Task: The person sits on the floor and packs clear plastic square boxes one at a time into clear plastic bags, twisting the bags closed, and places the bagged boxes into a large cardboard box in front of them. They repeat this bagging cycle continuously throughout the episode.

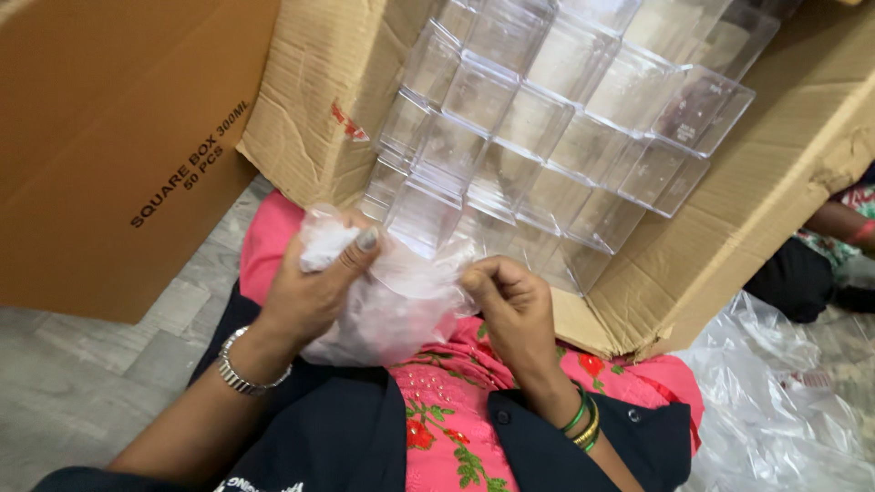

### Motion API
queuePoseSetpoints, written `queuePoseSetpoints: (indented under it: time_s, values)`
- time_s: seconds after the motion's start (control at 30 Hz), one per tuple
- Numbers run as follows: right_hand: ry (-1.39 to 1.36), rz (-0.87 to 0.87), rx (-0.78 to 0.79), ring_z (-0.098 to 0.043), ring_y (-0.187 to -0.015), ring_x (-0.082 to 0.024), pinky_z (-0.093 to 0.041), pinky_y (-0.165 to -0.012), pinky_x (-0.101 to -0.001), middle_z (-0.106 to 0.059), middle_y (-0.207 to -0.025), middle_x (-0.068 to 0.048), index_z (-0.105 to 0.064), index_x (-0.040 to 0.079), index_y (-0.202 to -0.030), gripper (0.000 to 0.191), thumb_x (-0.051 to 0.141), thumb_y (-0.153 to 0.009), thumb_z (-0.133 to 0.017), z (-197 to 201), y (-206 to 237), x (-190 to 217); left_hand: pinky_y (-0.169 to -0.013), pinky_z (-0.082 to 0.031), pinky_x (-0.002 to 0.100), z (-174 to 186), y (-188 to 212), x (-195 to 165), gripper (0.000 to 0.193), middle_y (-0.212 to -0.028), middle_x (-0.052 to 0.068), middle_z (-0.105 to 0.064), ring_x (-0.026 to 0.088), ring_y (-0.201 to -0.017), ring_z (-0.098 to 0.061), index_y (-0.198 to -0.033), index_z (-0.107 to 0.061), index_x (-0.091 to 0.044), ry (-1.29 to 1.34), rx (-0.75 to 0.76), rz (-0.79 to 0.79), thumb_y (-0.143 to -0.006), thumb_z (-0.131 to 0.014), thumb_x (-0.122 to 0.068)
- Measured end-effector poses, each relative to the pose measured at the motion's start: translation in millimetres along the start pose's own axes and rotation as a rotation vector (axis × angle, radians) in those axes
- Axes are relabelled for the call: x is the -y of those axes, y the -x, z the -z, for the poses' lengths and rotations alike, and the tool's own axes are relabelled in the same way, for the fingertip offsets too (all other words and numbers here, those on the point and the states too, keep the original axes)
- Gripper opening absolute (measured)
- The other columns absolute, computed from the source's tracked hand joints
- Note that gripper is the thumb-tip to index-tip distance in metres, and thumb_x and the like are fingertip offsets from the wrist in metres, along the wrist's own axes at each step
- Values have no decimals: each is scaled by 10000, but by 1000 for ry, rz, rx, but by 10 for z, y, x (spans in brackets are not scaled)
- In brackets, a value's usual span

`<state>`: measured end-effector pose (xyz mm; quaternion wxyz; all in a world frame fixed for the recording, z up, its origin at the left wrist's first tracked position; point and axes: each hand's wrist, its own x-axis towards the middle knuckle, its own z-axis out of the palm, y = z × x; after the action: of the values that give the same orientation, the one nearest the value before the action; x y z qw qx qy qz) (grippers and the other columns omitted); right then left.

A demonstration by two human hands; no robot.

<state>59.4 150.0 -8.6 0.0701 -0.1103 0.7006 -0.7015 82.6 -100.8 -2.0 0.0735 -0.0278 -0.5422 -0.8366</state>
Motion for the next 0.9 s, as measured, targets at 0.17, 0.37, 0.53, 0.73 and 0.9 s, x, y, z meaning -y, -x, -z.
queuePoseSetpoints:
  time_s: [0.17,0.37,0.53,0.73,0.9]
  values:
    - [-375,48,31,-644,-842,-121,-526,-739,-294,-719,-1022,-61,-703,-2,-949,188,178,-992,-671,113,-50,77,-634,-480,248,2,42,-19,259,-799,-26,-574,75,-713,-548,-870,-572,-88,27,350,88,-1025,-693,-257]
    - [-828,52,326,-660,-894,-208,-539,-813,-352,-711,-983,-124,-686,-4,-1037,308,284,-1131,-630,143,80,-24,-645,-409,233,-95,-29,-12,250,-795,-36,-591,60,-731,-496,-946,-685,-59,-70,205,98,-986,-686,-305]
    - [-535,-48,78,-647,-860,-222,-542,-817,-372,-698,-965,-113,-681,-10,-1035,297,287,-1024,-660,67,23,-75,-781,-454,224,-11,-38,14,225,-913,-48,-598,54,-859,-540,-1018,-664,-76,-37,129,-5,-1029,-654,-301]
    - [-903,51,419,-674,-771,-231,-577,-907,-485,-702,-857,-73,-671,47,-988,316,325,-1111,-585,12,-108,94,-677,-444,248,22,-131,264,182,-849,-23,-569,78,-769,-518,-980,-612,-96,87,156,169,-1052,-635,-262]
    - [104,-277,471,-565,-670,-200,-472,-605,-390,-667,-840,-66,-704,41,-950,150,149,-1013,-621,-51,-62,89,-563,-442,288,644,-315,150,296,-747,59,-598,131,-624,-550,-966,-642,-17,269,320,273,-1098,-662,-282]
